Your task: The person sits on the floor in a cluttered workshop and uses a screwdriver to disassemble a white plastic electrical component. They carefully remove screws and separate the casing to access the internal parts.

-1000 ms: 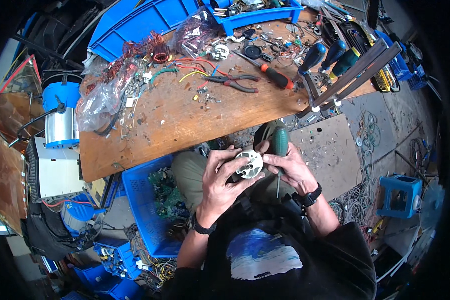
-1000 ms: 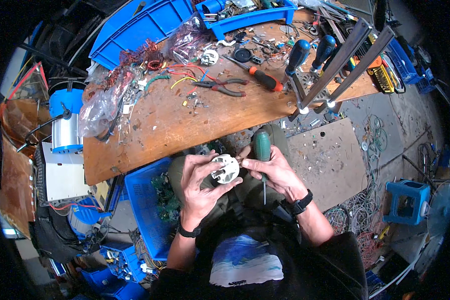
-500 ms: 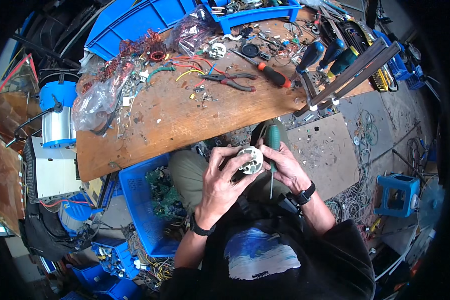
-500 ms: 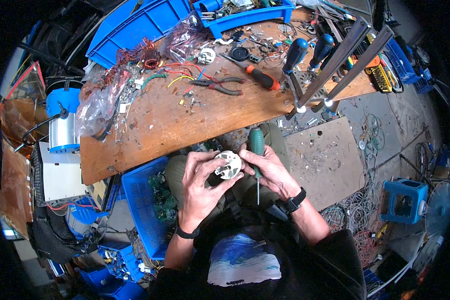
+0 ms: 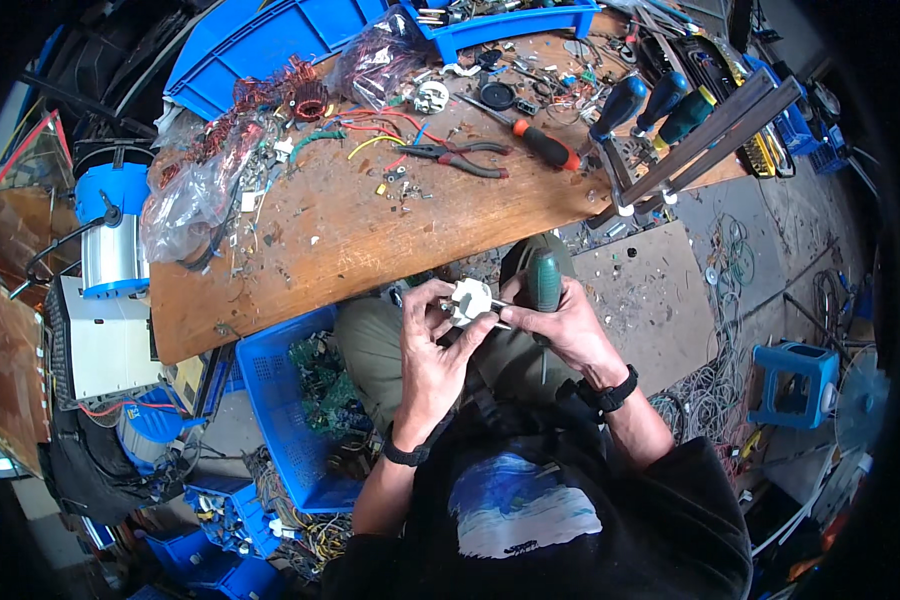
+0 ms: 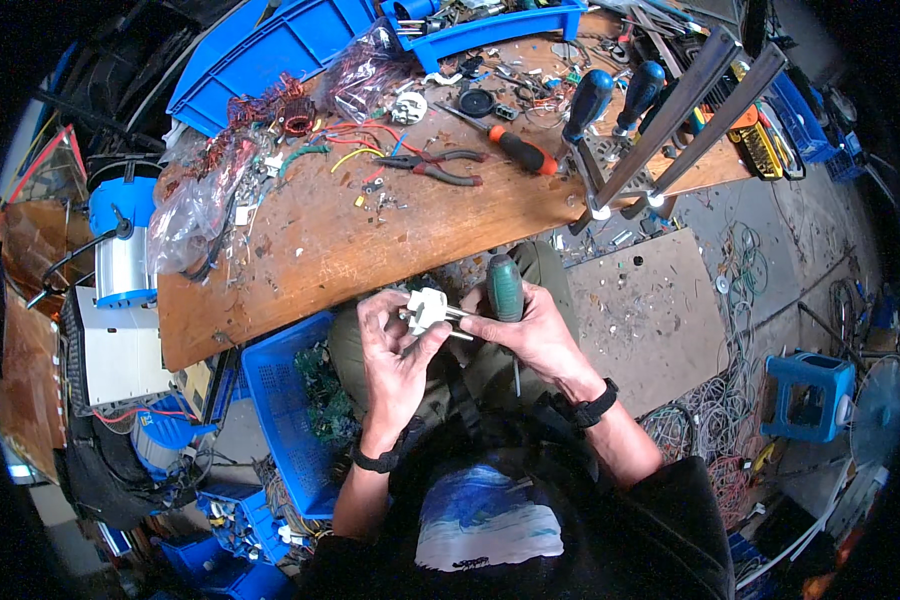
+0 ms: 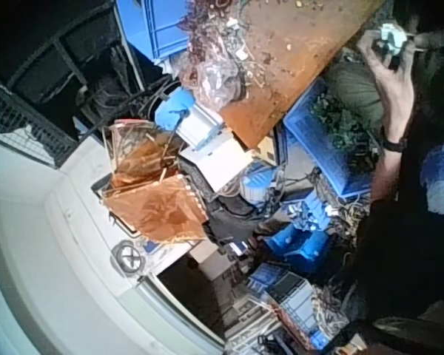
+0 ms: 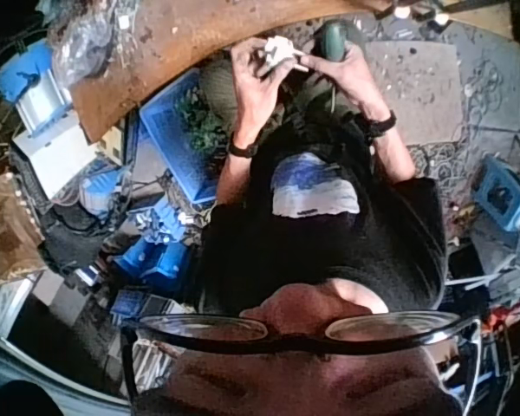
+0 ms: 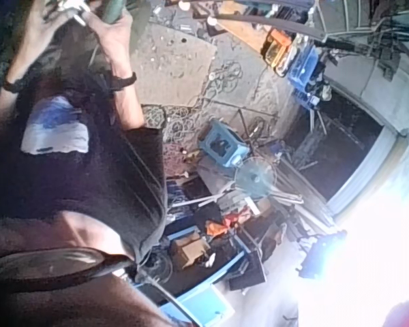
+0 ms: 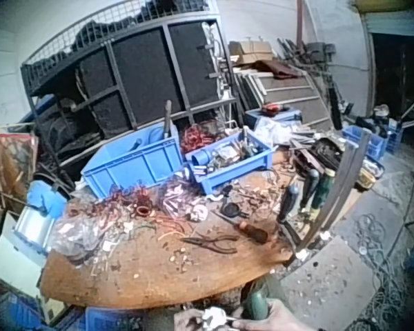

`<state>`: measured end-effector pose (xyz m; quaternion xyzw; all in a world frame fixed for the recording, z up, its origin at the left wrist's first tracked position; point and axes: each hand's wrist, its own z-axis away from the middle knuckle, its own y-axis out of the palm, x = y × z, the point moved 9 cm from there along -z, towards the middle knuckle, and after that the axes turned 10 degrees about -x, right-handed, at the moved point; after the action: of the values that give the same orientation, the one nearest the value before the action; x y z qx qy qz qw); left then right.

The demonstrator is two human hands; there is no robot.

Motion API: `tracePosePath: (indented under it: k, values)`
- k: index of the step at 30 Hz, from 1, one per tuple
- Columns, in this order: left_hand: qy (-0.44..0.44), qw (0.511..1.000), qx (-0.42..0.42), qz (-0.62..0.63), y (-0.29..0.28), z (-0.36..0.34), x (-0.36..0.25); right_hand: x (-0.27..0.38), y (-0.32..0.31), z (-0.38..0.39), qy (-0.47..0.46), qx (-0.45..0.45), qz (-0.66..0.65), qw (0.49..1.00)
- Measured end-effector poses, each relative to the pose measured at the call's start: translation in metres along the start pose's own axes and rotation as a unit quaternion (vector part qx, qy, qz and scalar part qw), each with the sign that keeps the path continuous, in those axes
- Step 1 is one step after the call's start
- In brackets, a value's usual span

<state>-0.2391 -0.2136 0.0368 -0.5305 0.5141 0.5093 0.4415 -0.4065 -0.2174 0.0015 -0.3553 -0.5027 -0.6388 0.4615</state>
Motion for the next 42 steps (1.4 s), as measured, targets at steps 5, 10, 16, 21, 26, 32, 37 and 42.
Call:
tracePosePath:
  k: [5, 10, 16, 21, 26, 32, 37, 42]
  values:
    - [-0.038, 0.999, -0.004, 0.038, -0.005, -0.007, 0.005, 0.004, 0.002, 0.002, -0.011, -0.008, 0.068, 0.998]
    - [-0.097, 0.995, -0.005, 0.019, -0.014, -0.008, 0.025, -0.005, 0.001, 0.007, 0.023, 0.009, 0.155, 0.988]
    - [-0.073, 0.983, 0.106, 0.128, 0.003, -0.003, 0.002, -0.016, 0.006, 0.009, 0.145, 0.036, -0.069, 0.986]
    - [-0.118, 0.973, 0.14, 0.141, 0.002, -0.009, 0.017, -0.03, -0.002, 0.011, 0.22, 0.02, -0.119, 0.968]
    - [-0.094, 0.983, 0.093, 0.126, -0.006, -0.011, 0.024, -0.016, 0.005, 0.009, 0.141, 0.009, -0.083, 0.987]
    - [-0.06, 0.988, 0.034, 0.137, -0.015, -0.011, 0.027, -0.015, 0.002, 0.009, 0.115, 0.014, 0.03, 0.993]
    - [-0.056, 0.99, -0.007, 0.126, -0.024, -0.008, 0.031, 0.003, 0.008, 0.014, 0.08, 0.011, 0.098, 0.992]
    - [-0.045, 0.99, -0.035, 0.127, -0.024, -0.007, 0.027, 0.013, 0.01, 0.016, 0.005, -0.028, 0.096, 0.995]
